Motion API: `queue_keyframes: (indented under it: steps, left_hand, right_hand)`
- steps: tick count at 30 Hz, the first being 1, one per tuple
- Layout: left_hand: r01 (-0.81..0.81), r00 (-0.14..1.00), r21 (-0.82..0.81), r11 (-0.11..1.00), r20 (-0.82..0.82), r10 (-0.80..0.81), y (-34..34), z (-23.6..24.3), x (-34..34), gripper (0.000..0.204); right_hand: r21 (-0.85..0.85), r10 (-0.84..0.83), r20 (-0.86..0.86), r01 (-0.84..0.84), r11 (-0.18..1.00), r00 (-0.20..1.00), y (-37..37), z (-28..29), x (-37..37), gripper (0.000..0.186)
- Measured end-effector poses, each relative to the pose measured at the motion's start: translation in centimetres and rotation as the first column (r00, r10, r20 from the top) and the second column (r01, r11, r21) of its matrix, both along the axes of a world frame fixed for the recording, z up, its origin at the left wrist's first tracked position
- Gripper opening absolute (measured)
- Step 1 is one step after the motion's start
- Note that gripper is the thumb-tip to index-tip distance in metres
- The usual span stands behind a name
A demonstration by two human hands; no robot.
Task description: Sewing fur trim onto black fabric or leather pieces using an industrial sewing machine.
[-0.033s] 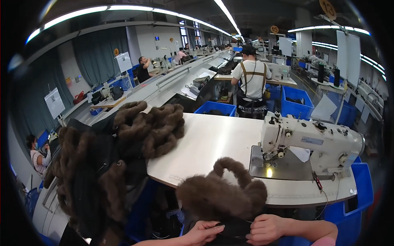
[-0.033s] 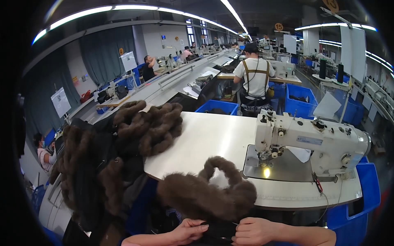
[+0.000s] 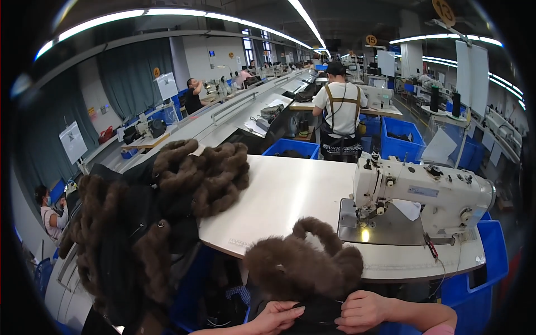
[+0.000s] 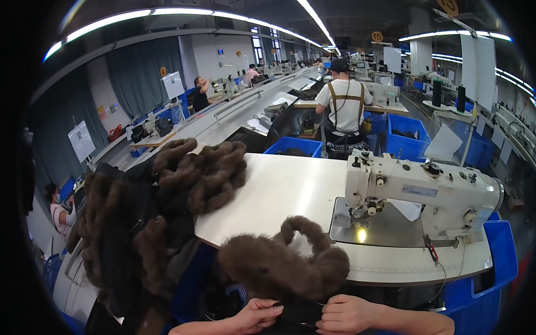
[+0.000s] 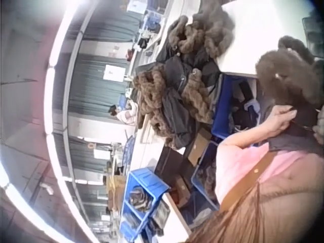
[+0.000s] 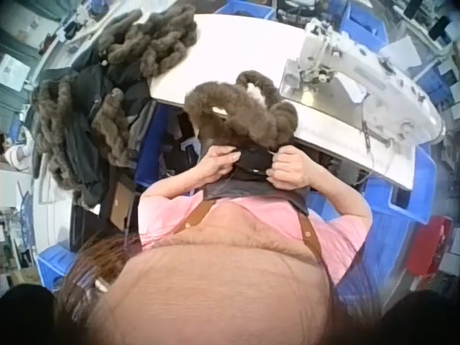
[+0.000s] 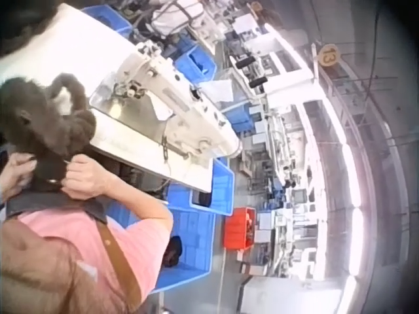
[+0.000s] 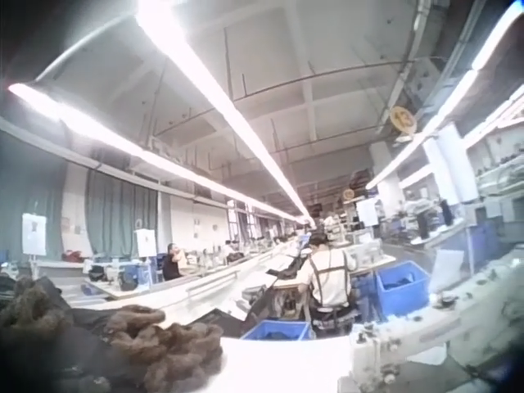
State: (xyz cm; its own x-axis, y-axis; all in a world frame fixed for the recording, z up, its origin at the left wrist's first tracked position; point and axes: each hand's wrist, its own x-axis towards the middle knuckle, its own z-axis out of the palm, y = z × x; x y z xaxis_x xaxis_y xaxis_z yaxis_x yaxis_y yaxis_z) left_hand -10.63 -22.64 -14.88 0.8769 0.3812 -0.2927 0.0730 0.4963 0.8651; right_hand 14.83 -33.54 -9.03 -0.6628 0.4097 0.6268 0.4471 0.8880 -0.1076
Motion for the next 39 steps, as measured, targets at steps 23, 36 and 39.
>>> queue_keyframes:
  steps: [23, 36, 39]
  left_hand:
    - [0.145, 0.985, 0.936, 0.32, -0.108, -0.131, 11.1, 10.3, 9.6, 0.022]
    - [0.021, 0.987, 0.975, -0.221, -0.056, -0.152, 10.8, 9.7, 8.6, 0.019]
    - [-0.03, 0.989, 0.968, -0.251, -0.008, -0.15, 11.3, 9.7, 8.0, 0.022]
  right_hand:
    - [-0.101, -0.278, -0.181, 0.263, 0.959, 0.944, 8.0, -1.8, 0.8, 0.028]
    - [-0.614, -0.192, -0.238, 0.006, 0.79, 0.952, 12.3, 1.6, 4.1, 0.029]
    - [-0.753, -0.202, -0.428, -0.224, 0.618, 0.881, 12.7, 1.7, 3.6, 0.033]
